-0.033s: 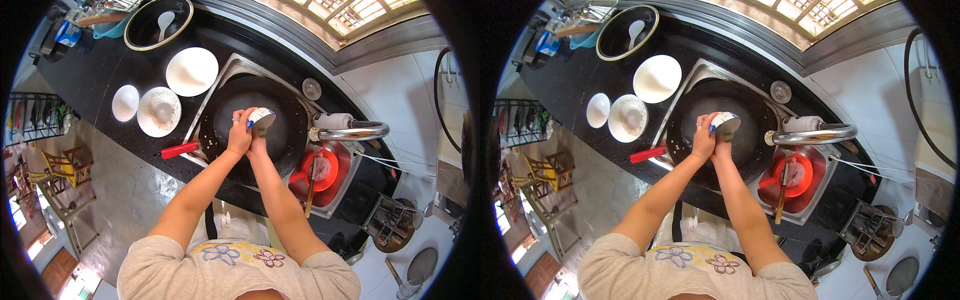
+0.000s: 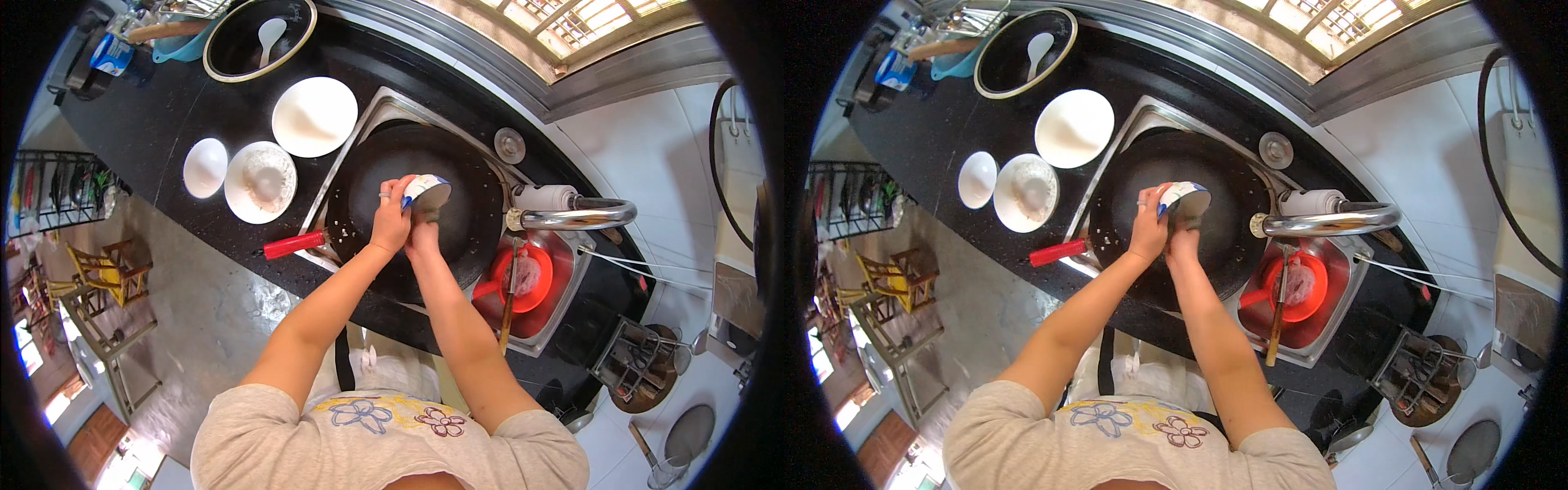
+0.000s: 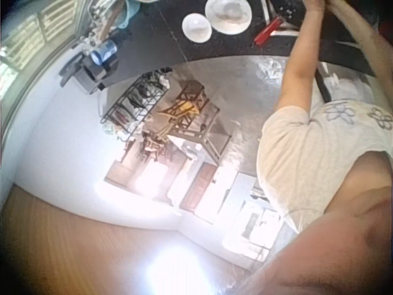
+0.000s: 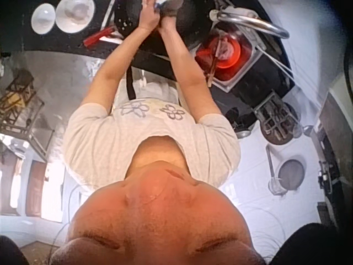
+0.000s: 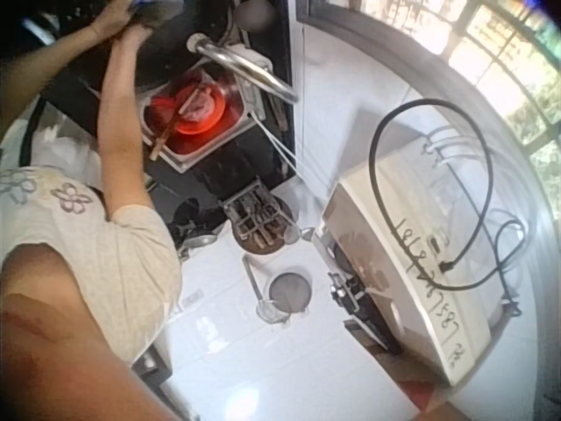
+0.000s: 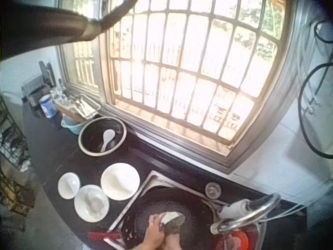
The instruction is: The person washes a wok, chopsticks, and several bowls in a kitchen sink using a green sponge and running water. They scrub the items thoroughly and rinse them before placing them on the counter or in a drying rack.
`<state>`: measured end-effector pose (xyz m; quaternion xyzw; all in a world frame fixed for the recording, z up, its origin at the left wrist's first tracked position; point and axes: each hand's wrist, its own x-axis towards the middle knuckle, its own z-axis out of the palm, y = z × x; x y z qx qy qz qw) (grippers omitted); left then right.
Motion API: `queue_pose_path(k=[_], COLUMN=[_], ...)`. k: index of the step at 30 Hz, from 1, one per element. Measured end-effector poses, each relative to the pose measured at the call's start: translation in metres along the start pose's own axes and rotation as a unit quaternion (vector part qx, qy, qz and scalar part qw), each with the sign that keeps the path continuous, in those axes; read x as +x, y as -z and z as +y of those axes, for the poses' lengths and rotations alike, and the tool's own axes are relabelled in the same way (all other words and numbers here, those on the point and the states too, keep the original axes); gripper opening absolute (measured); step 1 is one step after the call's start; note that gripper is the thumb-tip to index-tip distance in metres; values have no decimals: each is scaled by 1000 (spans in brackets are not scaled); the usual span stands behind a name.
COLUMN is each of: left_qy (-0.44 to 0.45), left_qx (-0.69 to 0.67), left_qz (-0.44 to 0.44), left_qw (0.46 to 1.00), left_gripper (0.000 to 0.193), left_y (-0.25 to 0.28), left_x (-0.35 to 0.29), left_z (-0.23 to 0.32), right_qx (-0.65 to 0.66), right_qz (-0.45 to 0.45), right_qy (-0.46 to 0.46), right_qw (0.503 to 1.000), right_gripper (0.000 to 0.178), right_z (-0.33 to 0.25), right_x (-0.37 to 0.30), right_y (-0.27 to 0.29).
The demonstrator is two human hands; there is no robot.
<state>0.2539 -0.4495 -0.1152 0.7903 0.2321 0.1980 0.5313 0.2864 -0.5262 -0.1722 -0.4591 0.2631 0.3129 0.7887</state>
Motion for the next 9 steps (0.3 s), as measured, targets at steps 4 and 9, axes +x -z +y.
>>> queue_pose_path(k=[4, 9], left_qy=[25, 69], left_qx=[5, 135], left_qz=[-65, -305], left_qw=[998, 940], left_gripper=[44, 48], left_y=[21, 31], left_x=[2, 21], left_z=[-17, -31], right_qx=[-509, -769], right_qz=[67, -81], right_qy=[293, 317], right_qw=[807, 550], right_gripper=[43, 42], right_z=[-23, -74], right_x=[12, 9], right_y=[33, 11])
